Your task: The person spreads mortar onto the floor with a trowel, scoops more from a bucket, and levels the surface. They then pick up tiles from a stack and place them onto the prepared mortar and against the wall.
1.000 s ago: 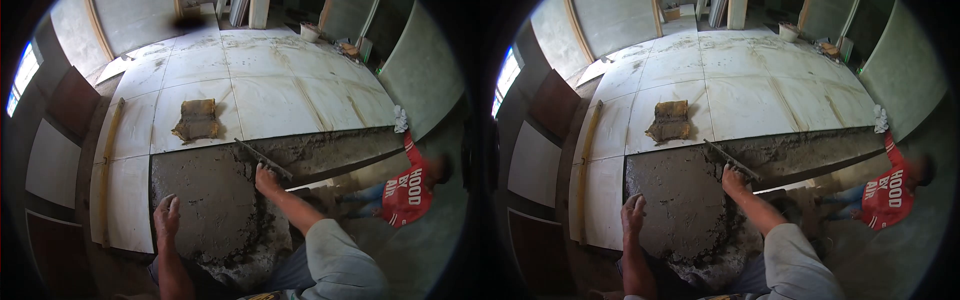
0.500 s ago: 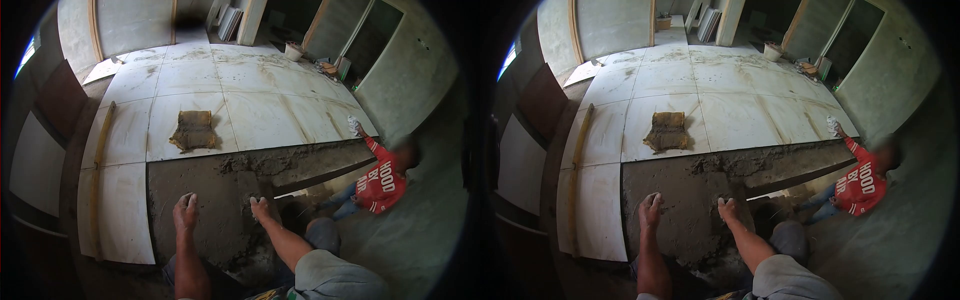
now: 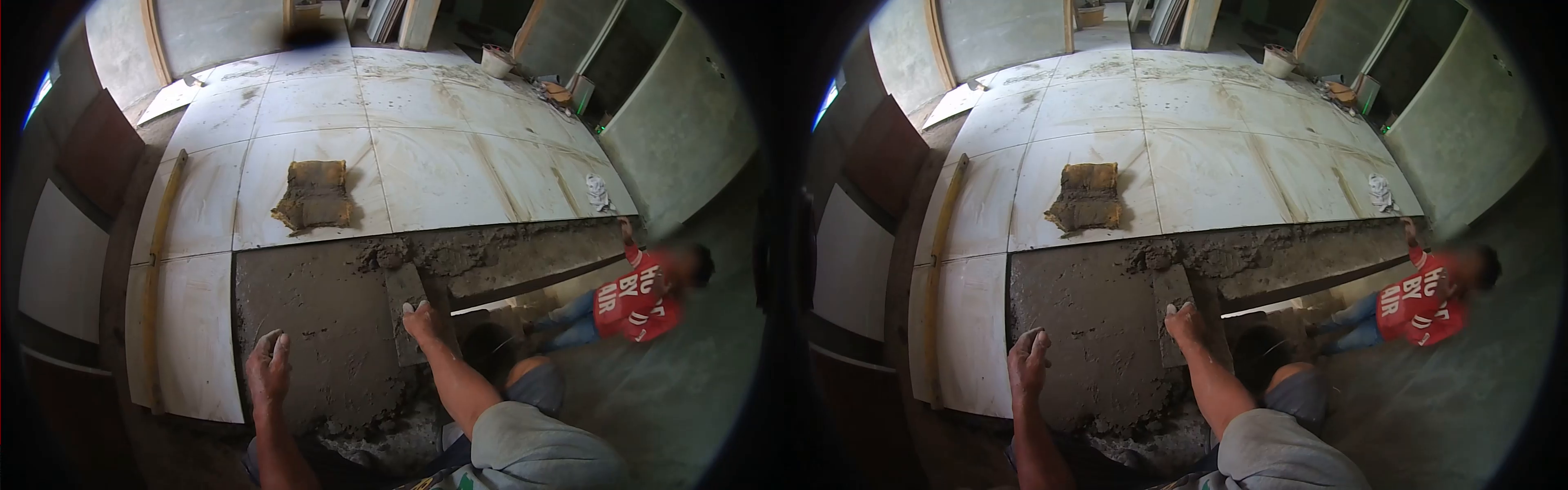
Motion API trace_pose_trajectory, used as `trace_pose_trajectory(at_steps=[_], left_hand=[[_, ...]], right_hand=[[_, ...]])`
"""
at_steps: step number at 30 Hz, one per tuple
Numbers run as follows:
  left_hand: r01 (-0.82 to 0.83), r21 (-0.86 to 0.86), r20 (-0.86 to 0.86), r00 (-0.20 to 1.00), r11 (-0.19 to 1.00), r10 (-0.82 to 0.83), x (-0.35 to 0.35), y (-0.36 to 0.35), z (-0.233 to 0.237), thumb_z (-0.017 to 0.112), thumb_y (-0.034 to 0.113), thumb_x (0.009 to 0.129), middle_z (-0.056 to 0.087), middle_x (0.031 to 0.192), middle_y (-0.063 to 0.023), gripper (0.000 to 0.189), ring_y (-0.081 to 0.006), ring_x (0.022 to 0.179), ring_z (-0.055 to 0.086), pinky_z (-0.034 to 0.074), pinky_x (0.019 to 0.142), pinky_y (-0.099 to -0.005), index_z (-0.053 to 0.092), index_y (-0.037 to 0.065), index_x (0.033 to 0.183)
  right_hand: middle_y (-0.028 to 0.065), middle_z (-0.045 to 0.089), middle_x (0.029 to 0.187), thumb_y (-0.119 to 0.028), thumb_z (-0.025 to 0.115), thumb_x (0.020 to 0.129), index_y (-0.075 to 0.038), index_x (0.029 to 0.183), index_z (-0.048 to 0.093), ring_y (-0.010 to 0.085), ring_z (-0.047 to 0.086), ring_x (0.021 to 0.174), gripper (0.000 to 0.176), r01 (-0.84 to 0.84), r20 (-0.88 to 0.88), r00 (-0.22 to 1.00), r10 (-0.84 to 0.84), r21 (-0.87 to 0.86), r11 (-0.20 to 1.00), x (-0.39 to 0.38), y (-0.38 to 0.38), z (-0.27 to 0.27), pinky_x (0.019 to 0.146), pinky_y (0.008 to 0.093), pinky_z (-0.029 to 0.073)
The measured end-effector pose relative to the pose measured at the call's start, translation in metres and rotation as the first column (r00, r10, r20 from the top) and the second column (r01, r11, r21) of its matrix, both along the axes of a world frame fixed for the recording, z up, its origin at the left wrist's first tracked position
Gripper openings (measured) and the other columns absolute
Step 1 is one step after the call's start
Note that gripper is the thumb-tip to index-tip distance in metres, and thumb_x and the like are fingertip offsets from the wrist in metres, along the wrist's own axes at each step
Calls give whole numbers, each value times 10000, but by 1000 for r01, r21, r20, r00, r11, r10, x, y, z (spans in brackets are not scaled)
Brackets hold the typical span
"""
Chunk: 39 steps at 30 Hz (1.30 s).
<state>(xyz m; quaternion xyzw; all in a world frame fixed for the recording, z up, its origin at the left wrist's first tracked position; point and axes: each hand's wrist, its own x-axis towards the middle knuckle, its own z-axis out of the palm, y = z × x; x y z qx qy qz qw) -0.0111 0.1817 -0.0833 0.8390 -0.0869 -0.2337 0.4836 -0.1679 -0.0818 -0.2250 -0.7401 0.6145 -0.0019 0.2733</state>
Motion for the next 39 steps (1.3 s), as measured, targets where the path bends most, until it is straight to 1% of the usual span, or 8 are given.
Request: trace_pose_trajectory(at_steps=[6, 12, 17, 24, 27, 30, 36, 39], left_hand=[[-23, 25, 96, 995, 999, 20, -11, 10, -5, 596, 310, 892, 660, 1072, -204, 409, -295, 1007, 636, 487, 858, -365, 628, -19, 1133], [47, 29, 72, 996, 998, -49, -18, -4, 3, 603, 311, 883, 664, 1064, -203, 416, -299, 1011, 639, 478, 880, -372, 627, -21, 1132], [60, 57, 95, 993, 997, -65, -18, -5, 4, 604, 314, 880, 665, 1058, -208, 416, -315, 1004, 643, 481, 878, -373, 628, -18, 1130], [53, 10, 77, 996, 999, -54, -18, 12, 8, 602, 302, 879, 659, 1071, -215, 412, -313, 1018, 639, 482, 883, -377, 626, -23, 1131], [52, 10, 71, 996, 999, -53, -20, 17, 7, 598, 296, 880, 655, 1080, -216, 405, -311, 1024, 636, 481, 882, -379, 624, -19, 1134], [59, 41, 77, 995, 997, -62, -21, 25, 8, 598, 290, 880, 654, 1078, -217, 399, -313, 1019, 635, 481, 879, -380, 623, -12, 1140], [3, 84, 75, 997, 996, -9, -29, 56, 24, 608, 258, 876, 660, 1048, -217, 369, -318, 999, 640, 483, 871, -378, 623, -3, 1138], [13, 183, 223, 973, 983, -55, -34, 69, 33, 609, 241, 871, 669, 1019, -210, 367, -314, 977, 648, 485, 866, -375, 623, -12, 1136]], right_hand=[[273, 619, 1070, -399, 595, 864, 40, 1120, 560, 427, 595, 1026, 510, -91, 29, 995, 90, 14, 996, 17, -11, -3, 853, 506, 486], [265, 627, 1046, -395, 592, 875, 49, 1158, 535, 420, 605, 1007, 530, -179, 39, 982, 184, -108, 978, 21, -26, -7, 818, 503, 496], [255, 633, 1048, -373, 614, 856, 43, 1098, 569, 408, 618, 990, 483, -257, -94, 964, 247, -123, 958, 19, -32, 11, 811, 499, 497], [275, 640, 1019, -329, 598, 856, 65, 1082, 585, 398, 636, 961, 455, -97, -117, 988, 102, 43, 994, -17, -25, 59, 827, 484, 500], [288, 619, 1073, -384, 571, 867, 69, 1094, 574, 414, 609, 1018, 507, 26, 90, 995, -35, 105, 994, -2, -29, 23, 860, 484, 494], [297, 607, 1094, -443, 536, 879, 72, 1112, 560, 432, 591, 1042, 565, -9, 77, 997, 9, -9, 1000, 24, -16, 22, 869, 497, 489], [318, 608, 1063, -431, 499, 892, 81, 1072, 555, 449, 593, 1024, 545, -93, 119, 989, 87, 47, 995, 52, -22, -18, 867, 499, 489], [318, 622, 1003, -403, 498, 895, 88, 1003, 569, 446, 613, 973, 508, -112, 129, 986, 110, 11, 994, 67, -22, -32, 820, 497, 509]])
